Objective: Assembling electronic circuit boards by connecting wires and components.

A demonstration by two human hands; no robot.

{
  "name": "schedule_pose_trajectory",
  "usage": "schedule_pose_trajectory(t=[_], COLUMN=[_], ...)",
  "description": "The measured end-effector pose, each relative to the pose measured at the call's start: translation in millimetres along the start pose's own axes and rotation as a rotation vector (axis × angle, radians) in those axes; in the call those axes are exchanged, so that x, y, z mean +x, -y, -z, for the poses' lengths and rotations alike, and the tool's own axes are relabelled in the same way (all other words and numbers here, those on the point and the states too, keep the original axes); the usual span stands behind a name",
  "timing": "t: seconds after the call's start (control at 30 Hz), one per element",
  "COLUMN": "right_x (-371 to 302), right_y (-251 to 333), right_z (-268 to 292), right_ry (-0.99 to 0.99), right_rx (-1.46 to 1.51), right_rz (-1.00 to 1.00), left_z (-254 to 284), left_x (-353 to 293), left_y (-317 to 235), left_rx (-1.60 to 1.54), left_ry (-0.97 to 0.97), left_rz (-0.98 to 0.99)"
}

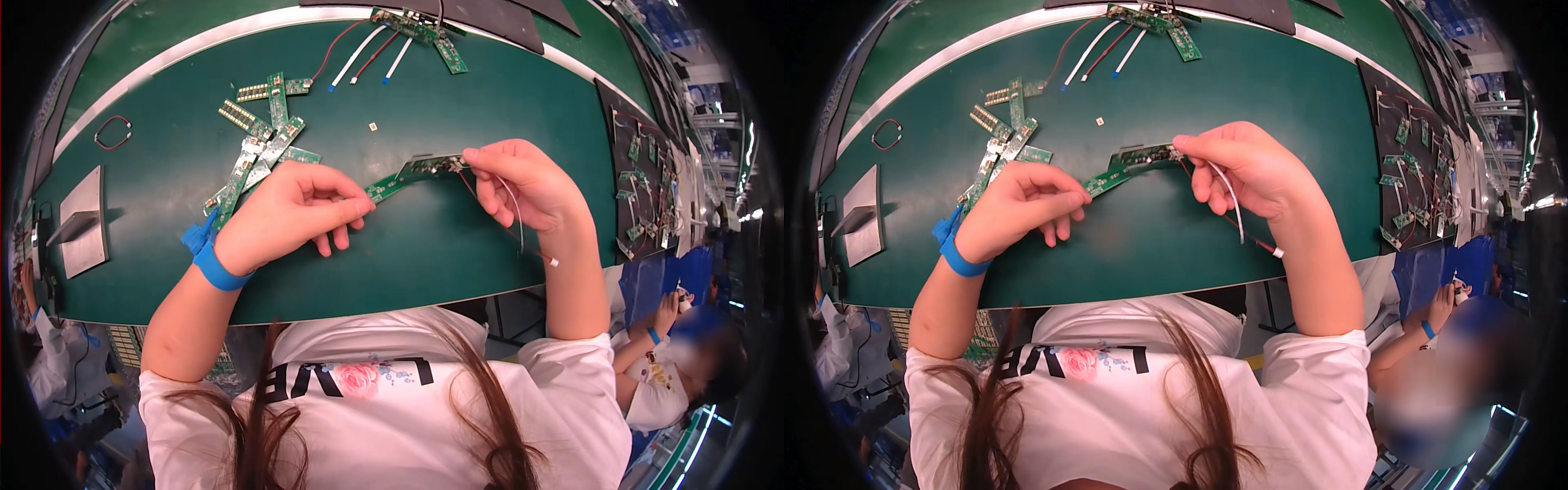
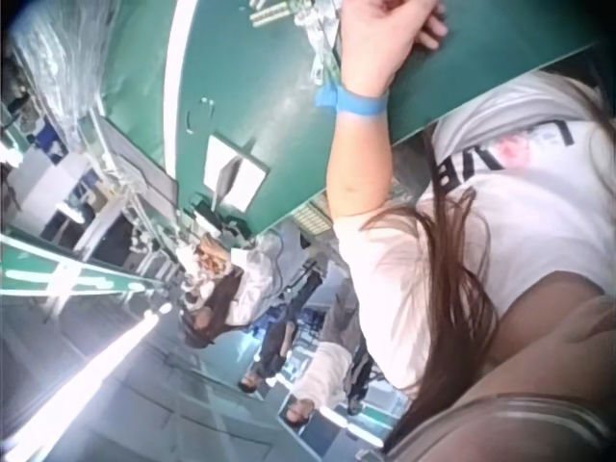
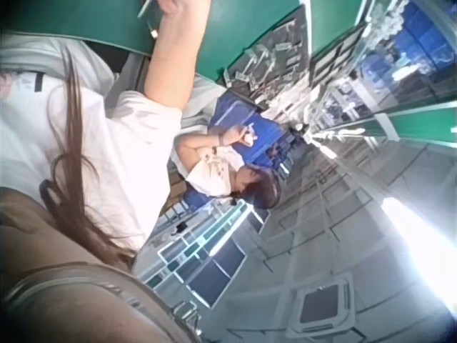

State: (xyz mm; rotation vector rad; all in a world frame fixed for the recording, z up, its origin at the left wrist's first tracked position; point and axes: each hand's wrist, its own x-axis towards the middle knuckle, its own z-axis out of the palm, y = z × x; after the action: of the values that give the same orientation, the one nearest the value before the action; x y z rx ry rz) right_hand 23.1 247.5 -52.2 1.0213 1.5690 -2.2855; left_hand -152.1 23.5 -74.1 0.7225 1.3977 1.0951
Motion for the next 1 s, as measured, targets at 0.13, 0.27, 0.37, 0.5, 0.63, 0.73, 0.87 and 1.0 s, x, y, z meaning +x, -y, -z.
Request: schedule_pose_trajectory(t=[0.13, 0.27, 0.37, 0.5, 0.63, 0.73, 0.87, 1.0], right_x=[-4.5, -15.1, -20.3, -22.0, -11.4, -6.7, -3.7, 5.6], right_y=[11.2, 18.4, 24.6, 23.0, 10.8, 7.7, 13.8, 10.8], right_z=[-4.8, -1.7, 16.0, 20.9, 24.8, 2.5, -23.1, -34.7], right_ry=[-0.062, -0.238, -0.025, 0.238, 0.293, 0.144, 0.071, 0.151], right_rx=[-0.307, -0.496, -0.357, -0.003, -0.059, -0.248, -0.543, -0.650], right_rz=[-0.011, 0.187, 0.202, 0.197, 0.287, 0.409, 0.349, 0.405], left_z=[1.6, 3.4, 4.3, 4.1, 4.9, 3.8, 4.3, 5.3], left_x=[-1.2, -1.8, -0.8, -1.6, -2.0, -3.2, -5.7, -5.2], left_y=[-0.7, -1.4, -1.1, -0.3, -1.0, -2.4, -4.6, -5.3], left_rx=[0.025, 0.060, 0.071, 0.063, 0.053, 0.062, 0.084, 0.059], left_ry=[-0.005, -0.025, -0.024, -0.025, -0.027, -0.025, 0.022, 0.048], left_rz=[0.020, 0.000, -0.022, -0.032, -0.044, -0.053, -0.085, -0.097])
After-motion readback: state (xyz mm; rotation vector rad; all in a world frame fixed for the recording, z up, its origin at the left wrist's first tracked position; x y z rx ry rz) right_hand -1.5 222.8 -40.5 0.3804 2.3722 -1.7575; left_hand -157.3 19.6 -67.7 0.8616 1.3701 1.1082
